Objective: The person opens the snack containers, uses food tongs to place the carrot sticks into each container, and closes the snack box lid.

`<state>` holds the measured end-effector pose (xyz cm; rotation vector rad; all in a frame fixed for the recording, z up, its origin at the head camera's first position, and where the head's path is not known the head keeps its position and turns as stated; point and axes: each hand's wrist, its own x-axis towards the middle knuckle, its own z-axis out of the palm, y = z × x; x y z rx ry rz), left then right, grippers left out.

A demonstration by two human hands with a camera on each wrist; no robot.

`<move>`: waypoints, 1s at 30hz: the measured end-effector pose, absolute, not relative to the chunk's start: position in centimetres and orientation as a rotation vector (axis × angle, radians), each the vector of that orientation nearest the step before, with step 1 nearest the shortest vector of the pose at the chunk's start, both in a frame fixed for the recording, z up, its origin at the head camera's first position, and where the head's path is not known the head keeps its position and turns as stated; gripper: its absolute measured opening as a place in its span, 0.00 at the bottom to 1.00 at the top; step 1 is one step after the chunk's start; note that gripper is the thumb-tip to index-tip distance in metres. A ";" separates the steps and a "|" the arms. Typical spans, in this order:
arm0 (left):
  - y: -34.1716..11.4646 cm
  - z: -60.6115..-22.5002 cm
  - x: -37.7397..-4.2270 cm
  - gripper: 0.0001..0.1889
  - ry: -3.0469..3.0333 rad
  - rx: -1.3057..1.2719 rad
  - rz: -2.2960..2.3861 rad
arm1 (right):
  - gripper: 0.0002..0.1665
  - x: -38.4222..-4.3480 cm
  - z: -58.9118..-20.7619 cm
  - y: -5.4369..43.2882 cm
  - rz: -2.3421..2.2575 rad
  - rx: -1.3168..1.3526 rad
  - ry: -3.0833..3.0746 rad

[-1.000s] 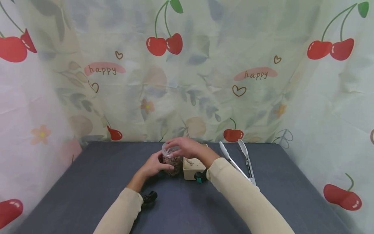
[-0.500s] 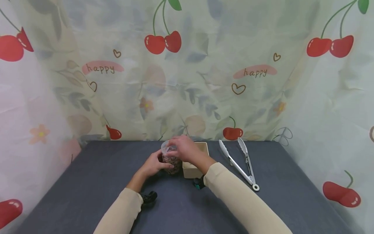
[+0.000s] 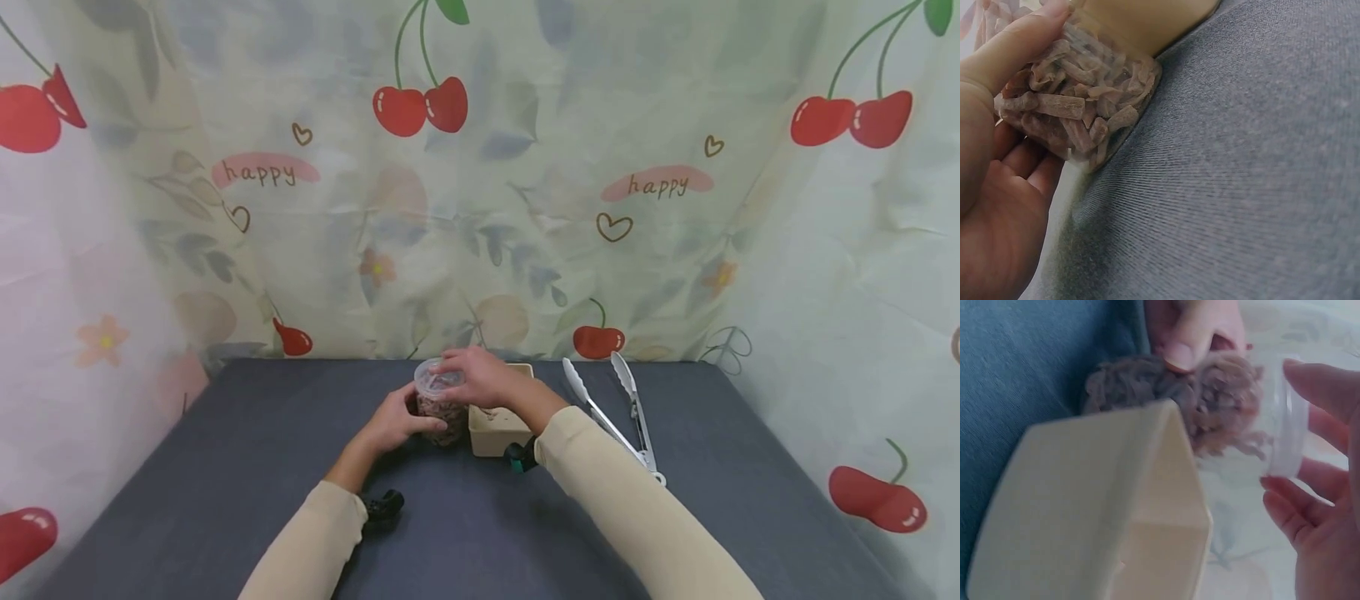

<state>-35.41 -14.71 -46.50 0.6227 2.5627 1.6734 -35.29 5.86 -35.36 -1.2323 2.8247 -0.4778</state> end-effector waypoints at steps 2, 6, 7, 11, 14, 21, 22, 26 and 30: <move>-14.7 -46.5 -35.4 0.37 2.573 0.628 1.670 | 0.28 -35.5 -35.0 6.1 -0.429 -1.232 2.789; -14.6 -46.7 -35.4 0.37 2.591 0.633 1.662 | 0.29 -35.8 -34.7 6.3 -0.355 -1.256 2.767; -14.6 -46.8 -35.4 0.37 2.596 0.630 1.661 | 0.29 -35.8 -34.7 6.3 -0.348 -1.261 2.765; -14.5 -46.9 -35.2 0.37 2.579 0.625 1.698 | 0.30 -35.9 -34.9 6.2 -0.316 -1.255 2.787; -14.4 -46.9 -35.0 0.38 2.559 0.624 1.733 | 0.29 -36.0 -35.0 6.0 -0.280 -1.238 2.834; -14.3 -46.8 -34.9 0.38 2.557 0.602 1.776 | 0.27 -35.8 -35.4 5.5 -0.268 -1.157 2.970; -14.3 -46.8 -34.9 0.39 2.556 0.602 1.778 | 0.28 -35.7 -35.5 5.4 -0.259 -1.134 2.992; -14.3 -46.8 -34.9 0.40 2.529 0.622 1.794 | 0.30 -35.3 -35.7 4.9 -0.195 -1.055 3.081; -14.3 -45.2 -33.6 0.39 2.503 0.665 1.790 | 0.32 -34.5 -36.0 4.3 -0.163 -0.997 3.176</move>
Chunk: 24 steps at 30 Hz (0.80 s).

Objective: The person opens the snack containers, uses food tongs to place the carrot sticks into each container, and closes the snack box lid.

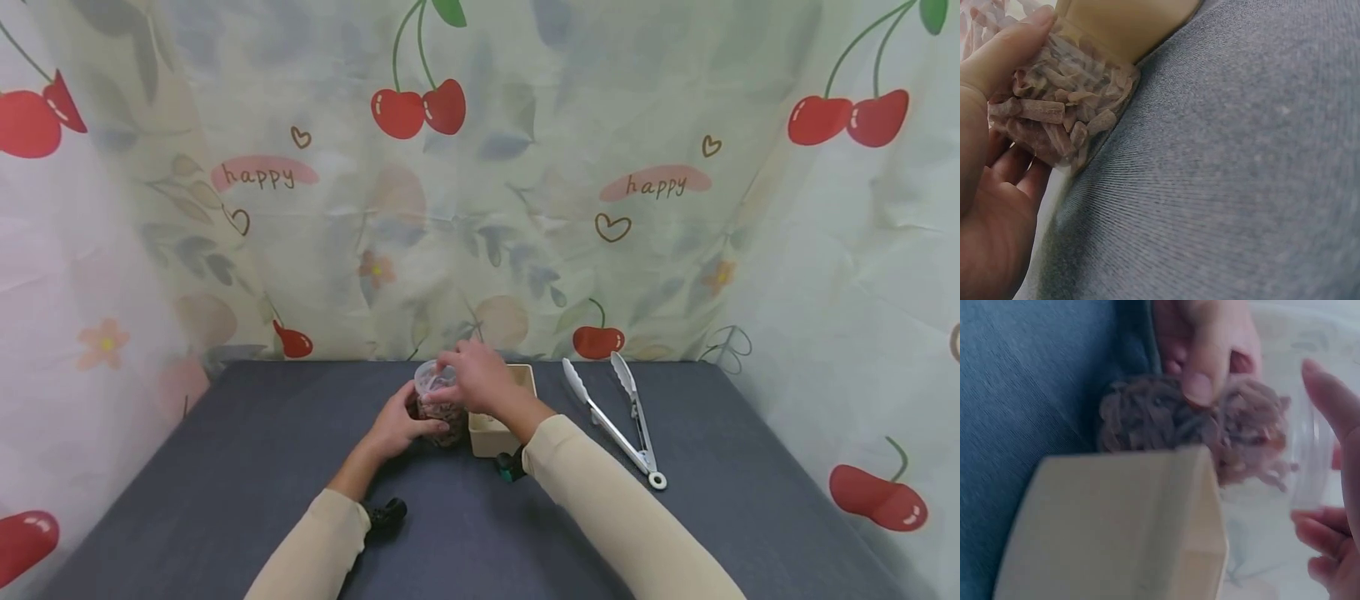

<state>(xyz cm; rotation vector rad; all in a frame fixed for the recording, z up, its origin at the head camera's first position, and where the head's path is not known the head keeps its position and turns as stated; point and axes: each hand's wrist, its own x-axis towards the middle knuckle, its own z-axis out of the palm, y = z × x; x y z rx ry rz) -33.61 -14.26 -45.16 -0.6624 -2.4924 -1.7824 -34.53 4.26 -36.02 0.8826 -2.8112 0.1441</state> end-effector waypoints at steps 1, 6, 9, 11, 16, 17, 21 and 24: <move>-14.2 -44.7 -33.3 0.38 -2.491 -0.672 -1.782 | 0.32 -34.4 -36.2 4.1 0.142 0.859 -2.795; -14.2 -44.1 -32.8 0.37 -2.477 -0.693 -1.810 | 0.33 -34.1 -36.8 3.9 0.114 0.819 -2.722; -14.2 -44.1 -32.9 0.37 -2.492 -0.680 -1.819 | 0.32 -34.2 -36.6 4.3 0.168 0.877 -2.748; -14.1 -44.0 -32.8 0.38 -2.504 -0.673 -1.806 | 0.30 -34.4 -36.3 4.7 0.262 0.940 -2.783; -14.0 -43.8 -32.6 0.38 -2.526 -0.641 -1.761 | 0.25 -34.9 -35.6 6.2 0.495 1.050 -2.900; -13.9 -43.7 -32.5 0.38 -2.532 -0.631 -1.753 | 0.25 -35.0 -35.5 6.4 0.515 1.067 -2.916; -13.9 -43.7 -32.4 0.38 -2.546 -0.609 -1.739 | 0.26 -35.2 -35.7 7.0 0.519 1.157 -2.900; -13.9 -43.7 -32.4 0.37 -2.544 -0.602 -1.738 | 0.27 -35.2 -35.7 7.0 0.510 1.184 -2.872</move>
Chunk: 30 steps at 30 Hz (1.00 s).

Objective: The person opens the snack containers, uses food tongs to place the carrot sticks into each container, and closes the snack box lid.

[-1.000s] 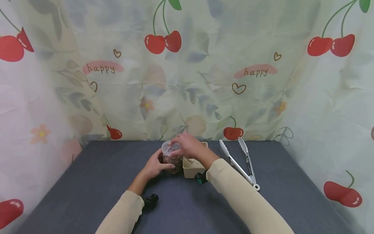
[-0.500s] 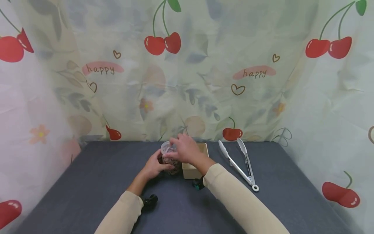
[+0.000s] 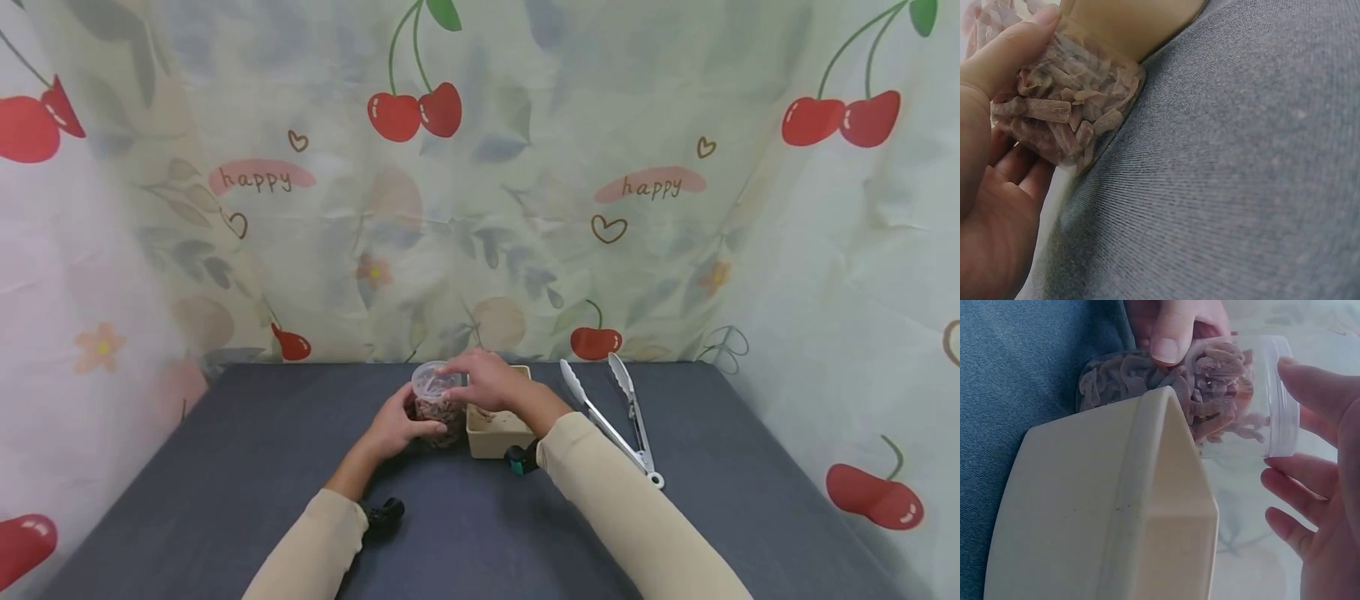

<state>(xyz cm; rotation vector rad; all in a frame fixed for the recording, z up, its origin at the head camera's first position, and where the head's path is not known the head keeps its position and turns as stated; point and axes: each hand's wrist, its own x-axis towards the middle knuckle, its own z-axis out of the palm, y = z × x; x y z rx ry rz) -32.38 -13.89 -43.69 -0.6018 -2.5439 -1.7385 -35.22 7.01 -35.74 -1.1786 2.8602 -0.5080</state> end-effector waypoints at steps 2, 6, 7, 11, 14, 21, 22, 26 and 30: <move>-13.9 -43.7 -32.4 0.37 -2.542 -0.600 -1.742 | 0.27 -35.2 -35.8 7.0 -0.513 -1.177 2.873; -13.8 -43.7 -32.5 0.38 -2.541 -0.602 -1.738 | 0.27 -35.1 -36.2 6.8 -0.536 -1.130 2.935; -13.8 -43.8 -32.5 0.38 -2.539 -0.605 -1.735 | 0.27 -35.1 -36.4 6.8 -0.550 -1.116 2.953; -13.8 -43.8 -32.5 0.38 -2.533 -0.619 -1.729 | 0.27 -34.8 -36.9 6.5 -0.591 -1.071 3.037; -13.8 -43.8 -32.6 0.38 -2.527 -0.629 -1.734 | 0.28 -34.7 -37.2 6.3 -0.560 -1.048 3.108; -13.8 -43.7 -32.5 0.38 -2.527 -0.650 -1.736 | 0.28 -34.4 -38.0 5.7 -0.421 -0.998 3.271; -13.8 -43.6 -32.6 0.38 -2.529 -0.650 -1.734 | 0.28 -34.4 -38.1 5.6 -0.410 -0.982 3.286; -13.7 -43.5 -32.5 0.37 -2.542 -0.636 -1.709 | 0.29 -34.2 -38.3 5.3 -0.469 -0.915 3.279; -13.7 -43.5 -32.4 0.36 -2.560 -0.632 -1.676 | 0.28 -34.1 -38.1 5.3 -0.627 -0.887 3.178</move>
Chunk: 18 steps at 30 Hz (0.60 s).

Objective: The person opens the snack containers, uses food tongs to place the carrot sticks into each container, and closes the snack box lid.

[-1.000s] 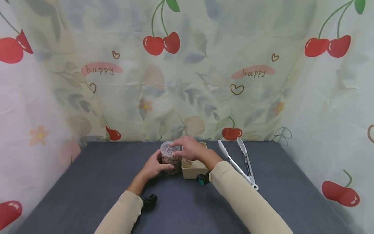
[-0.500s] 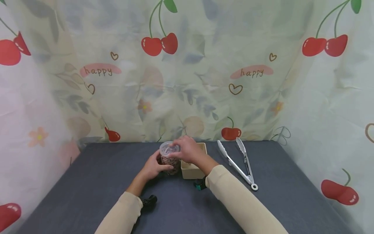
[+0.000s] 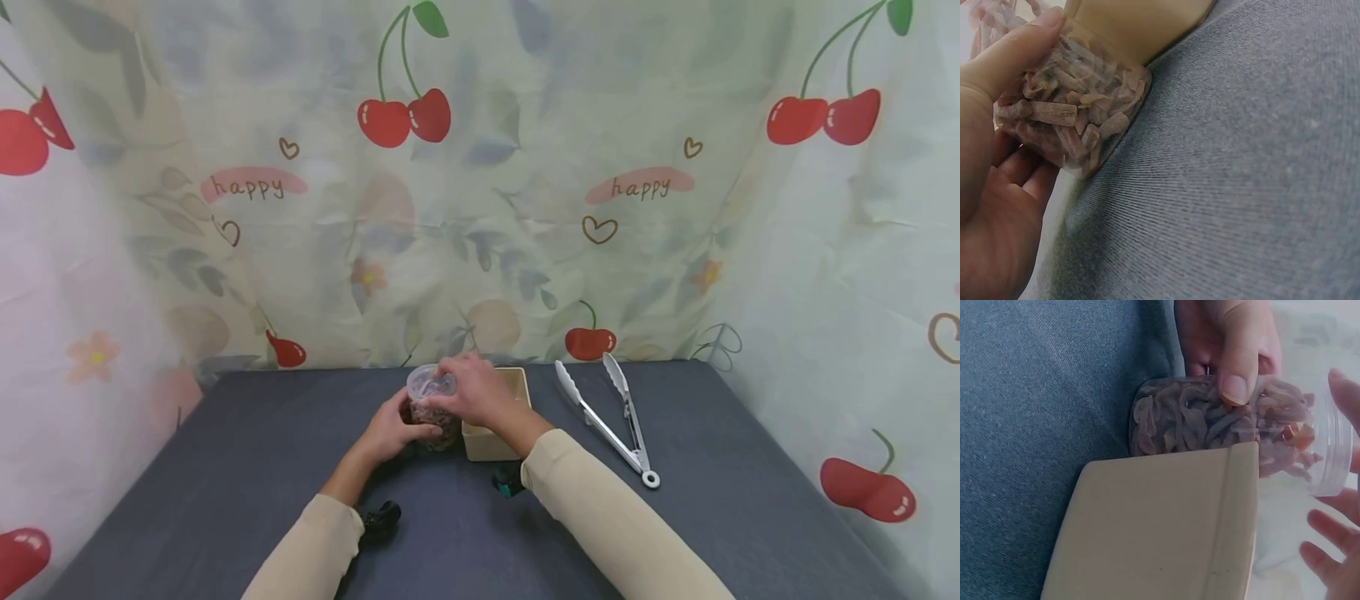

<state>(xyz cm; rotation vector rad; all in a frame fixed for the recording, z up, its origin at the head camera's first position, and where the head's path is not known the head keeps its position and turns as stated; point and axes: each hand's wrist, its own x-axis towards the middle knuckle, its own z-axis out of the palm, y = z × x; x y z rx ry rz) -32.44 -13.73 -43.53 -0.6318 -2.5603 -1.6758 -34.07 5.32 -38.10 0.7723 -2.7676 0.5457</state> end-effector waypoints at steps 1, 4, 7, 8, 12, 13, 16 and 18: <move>-13.7 -43.5 -32.5 0.36 -2.563 -0.634 -1.672 | 0.28 -34.1 -38.0 5.4 0.588 0.783 -2.782; -13.8 -43.6 -32.6 0.36 -2.558 -0.647 -1.666 | 0.27 -34.3 -37.8 5.8 0.728 0.834 -2.826; -13.9 -43.7 -32.7 0.36 -2.550 -0.663 -1.672 | 0.26 -34.9 -37.6 6.2 0.860 0.918 -2.862; -13.9 -43.7 -32.7 0.36 -2.552 -0.668 -1.669 | 0.26 -35.1 -37.5 6.3 0.895 0.953 -2.869; -14.0 -43.7 -32.9 0.36 -2.573 -0.675 -1.677 | 0.27 -36.1 -37.3 6.8 1.000 1.072 -2.892; -14.1 -43.7 -32.9 0.36 -2.578 -0.678 -1.678 | 0.28 -36.3 -37.3 7.0 1.015 1.092 -2.896; -14.2 -43.4 -33.0 0.36 -2.591 -0.683 -1.684 | 0.28 -36.5 -37.0 7.2 1.102 1.149 -2.890; -14.3 -43.3 -33.0 0.35 -2.598 -0.687 -1.686 | 0.29 -36.7 -37.0 7.3 1.142 1.175 -2.885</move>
